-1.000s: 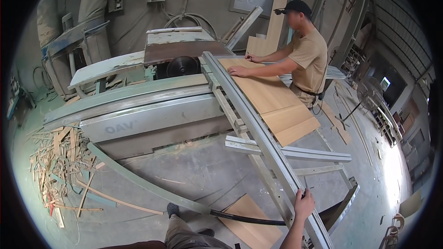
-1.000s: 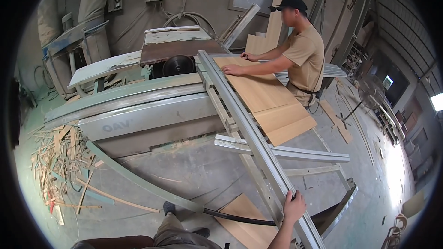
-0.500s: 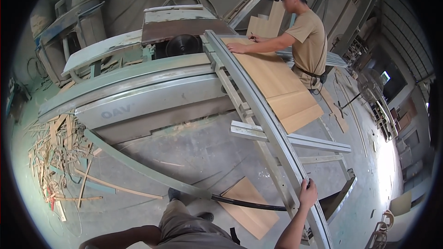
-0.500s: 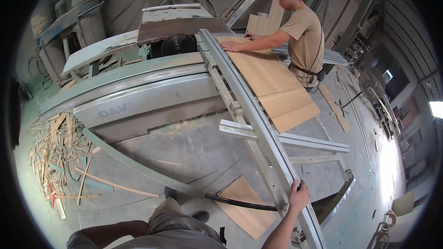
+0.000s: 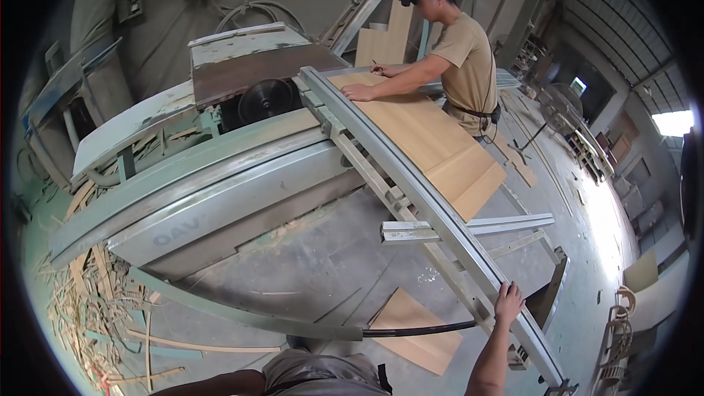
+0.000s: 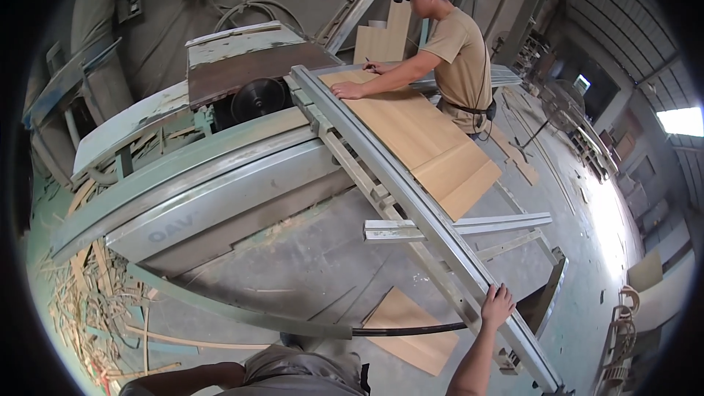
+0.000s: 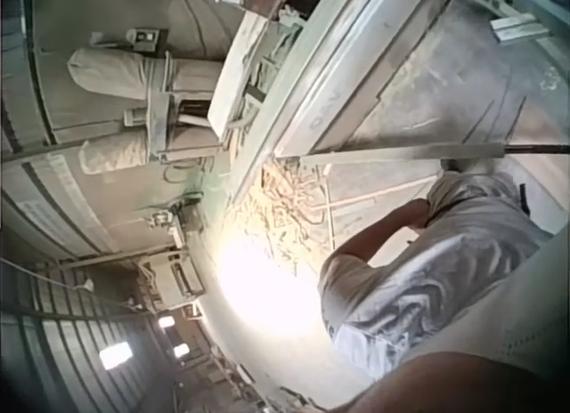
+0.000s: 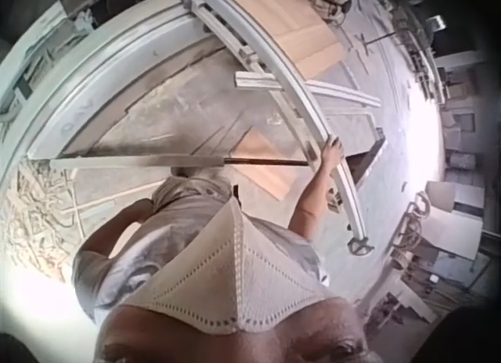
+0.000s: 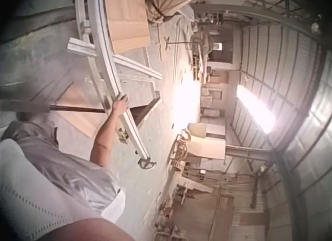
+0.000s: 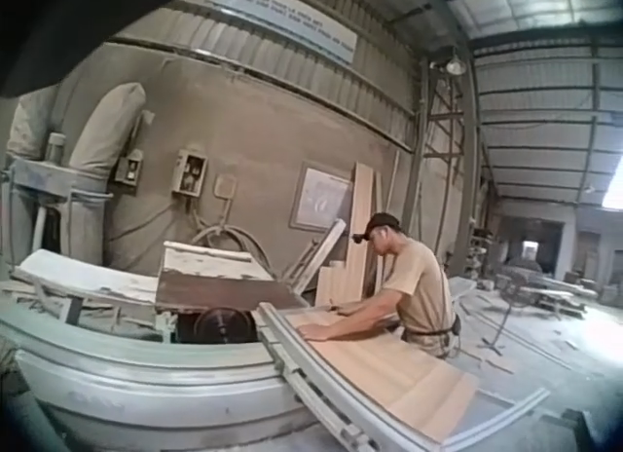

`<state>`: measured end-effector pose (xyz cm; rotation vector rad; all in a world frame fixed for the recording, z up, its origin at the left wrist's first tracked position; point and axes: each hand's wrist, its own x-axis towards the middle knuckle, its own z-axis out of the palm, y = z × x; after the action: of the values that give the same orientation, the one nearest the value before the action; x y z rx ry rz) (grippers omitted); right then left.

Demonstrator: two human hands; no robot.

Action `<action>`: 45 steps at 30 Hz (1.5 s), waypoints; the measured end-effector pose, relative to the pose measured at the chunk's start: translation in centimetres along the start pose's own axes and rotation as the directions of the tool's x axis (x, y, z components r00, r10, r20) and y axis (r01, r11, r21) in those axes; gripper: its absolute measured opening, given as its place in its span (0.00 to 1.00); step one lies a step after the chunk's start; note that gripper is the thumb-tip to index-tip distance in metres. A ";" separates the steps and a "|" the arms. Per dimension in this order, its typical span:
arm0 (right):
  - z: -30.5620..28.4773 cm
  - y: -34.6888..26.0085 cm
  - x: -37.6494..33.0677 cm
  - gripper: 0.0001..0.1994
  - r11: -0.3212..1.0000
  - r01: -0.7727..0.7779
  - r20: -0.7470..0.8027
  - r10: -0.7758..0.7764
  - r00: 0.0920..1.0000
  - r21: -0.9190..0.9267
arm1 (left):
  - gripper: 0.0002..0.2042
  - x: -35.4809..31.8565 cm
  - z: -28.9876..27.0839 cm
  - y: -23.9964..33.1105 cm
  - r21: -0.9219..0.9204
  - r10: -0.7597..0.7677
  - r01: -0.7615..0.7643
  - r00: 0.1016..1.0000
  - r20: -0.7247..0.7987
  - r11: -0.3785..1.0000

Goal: Cutting large wood panels into smaller pieces using a sliding table saw and marking them with a pencil.

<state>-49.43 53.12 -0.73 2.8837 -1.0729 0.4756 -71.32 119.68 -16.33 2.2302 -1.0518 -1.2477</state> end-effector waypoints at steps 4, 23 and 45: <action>0.0 -0.8 -0.4 0.29 0.998 -0.043 0.021 0.044 0.999 -0.042 | 0.11 -0.9 -1.0 -4.6 0.256 0.300 -0.330 0.942 0.150 0.909; -0.3 -1.4 0.4 0.29 0.993 -0.104 0.076 0.108 0.991 -0.058 | 0.11 -4.6 -7.9 -5.2 -0.207 0.169 -0.179 0.983 -0.068 0.962; -0.8 -1.5 0.2 0.28 0.991 -0.123 0.020 0.124 0.992 -0.055 | 0.23 -3.0 -10.8 -2.8 -0.393 -0.272 0.339 0.938 0.217 0.855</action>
<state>-48.54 54.30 0.19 2.7952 -1.2535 0.4118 -62.02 123.39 -10.60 2.0263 -0.4104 -1.6245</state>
